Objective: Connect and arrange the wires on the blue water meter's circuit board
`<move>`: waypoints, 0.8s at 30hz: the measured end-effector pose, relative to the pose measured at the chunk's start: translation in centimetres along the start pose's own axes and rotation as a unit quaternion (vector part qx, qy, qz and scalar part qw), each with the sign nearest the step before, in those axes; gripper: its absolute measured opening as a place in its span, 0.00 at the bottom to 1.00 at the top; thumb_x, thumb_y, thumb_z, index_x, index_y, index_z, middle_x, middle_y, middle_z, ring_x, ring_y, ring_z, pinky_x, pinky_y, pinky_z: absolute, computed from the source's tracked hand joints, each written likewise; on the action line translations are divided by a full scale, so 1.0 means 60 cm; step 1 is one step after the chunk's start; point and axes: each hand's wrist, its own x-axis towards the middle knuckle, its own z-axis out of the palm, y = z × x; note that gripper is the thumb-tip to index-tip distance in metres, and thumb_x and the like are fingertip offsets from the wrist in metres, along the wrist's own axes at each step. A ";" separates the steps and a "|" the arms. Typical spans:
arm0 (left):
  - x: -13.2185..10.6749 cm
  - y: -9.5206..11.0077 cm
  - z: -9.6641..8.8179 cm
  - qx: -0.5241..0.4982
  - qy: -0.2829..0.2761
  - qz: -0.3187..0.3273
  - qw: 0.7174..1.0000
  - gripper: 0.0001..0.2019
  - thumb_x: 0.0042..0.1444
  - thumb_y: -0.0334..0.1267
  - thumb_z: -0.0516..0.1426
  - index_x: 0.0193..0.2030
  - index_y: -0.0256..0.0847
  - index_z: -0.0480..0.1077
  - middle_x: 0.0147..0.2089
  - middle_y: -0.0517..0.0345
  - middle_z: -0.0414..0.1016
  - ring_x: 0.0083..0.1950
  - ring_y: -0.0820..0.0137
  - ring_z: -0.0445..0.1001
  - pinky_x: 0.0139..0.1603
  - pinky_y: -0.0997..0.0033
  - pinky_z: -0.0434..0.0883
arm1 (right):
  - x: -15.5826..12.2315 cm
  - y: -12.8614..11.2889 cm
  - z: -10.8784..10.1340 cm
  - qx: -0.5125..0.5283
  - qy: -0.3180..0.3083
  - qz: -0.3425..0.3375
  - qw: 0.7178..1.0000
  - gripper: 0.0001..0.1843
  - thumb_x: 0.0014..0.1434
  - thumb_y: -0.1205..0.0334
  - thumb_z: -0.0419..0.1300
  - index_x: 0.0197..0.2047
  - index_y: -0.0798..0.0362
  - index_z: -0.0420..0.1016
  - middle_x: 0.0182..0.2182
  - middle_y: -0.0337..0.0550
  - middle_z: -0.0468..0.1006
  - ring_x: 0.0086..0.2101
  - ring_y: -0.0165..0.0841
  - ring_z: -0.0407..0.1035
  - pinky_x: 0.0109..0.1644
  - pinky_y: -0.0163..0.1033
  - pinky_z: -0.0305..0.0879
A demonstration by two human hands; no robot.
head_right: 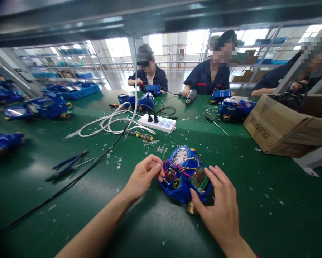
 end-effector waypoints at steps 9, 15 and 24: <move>0.006 -0.001 0.001 0.005 0.056 0.025 0.998 0.07 0.53 0.35 0.54 0.38 0.37 0.61 0.35 0.59 0.68 0.35 0.75 0.71 0.39 0.75 0.67 | 0.016 0.030 -0.002 0.147 -0.189 0.215 0.947 0.38 0.48 0.46 0.61 0.58 0.48 0.52 0.49 0.50 0.70 0.46 0.45 0.68 0.49 0.53 0.65; 0.008 -0.030 -0.011 0.121 0.108 0.011 0.987 0.09 0.54 0.39 0.53 0.41 0.39 0.64 0.42 0.54 0.69 0.43 0.68 0.68 0.46 0.67 0.64 | 0.042 0.008 -0.034 0.109 -0.100 0.183 0.972 0.40 0.43 0.48 0.65 0.57 0.49 0.54 0.51 0.51 0.67 0.47 0.47 0.66 0.49 0.51 0.66; -0.030 -0.052 0.022 0.161 0.005 -0.030 0.987 0.15 0.57 0.42 0.50 0.50 0.41 0.64 0.49 0.52 0.70 0.50 0.64 0.68 0.51 0.67 0.63 | 0.070 0.004 -0.079 0.083 -0.133 0.125 0.980 0.40 0.46 0.49 0.64 0.58 0.45 0.49 0.53 0.46 0.62 0.51 0.45 0.60 0.54 0.53 0.60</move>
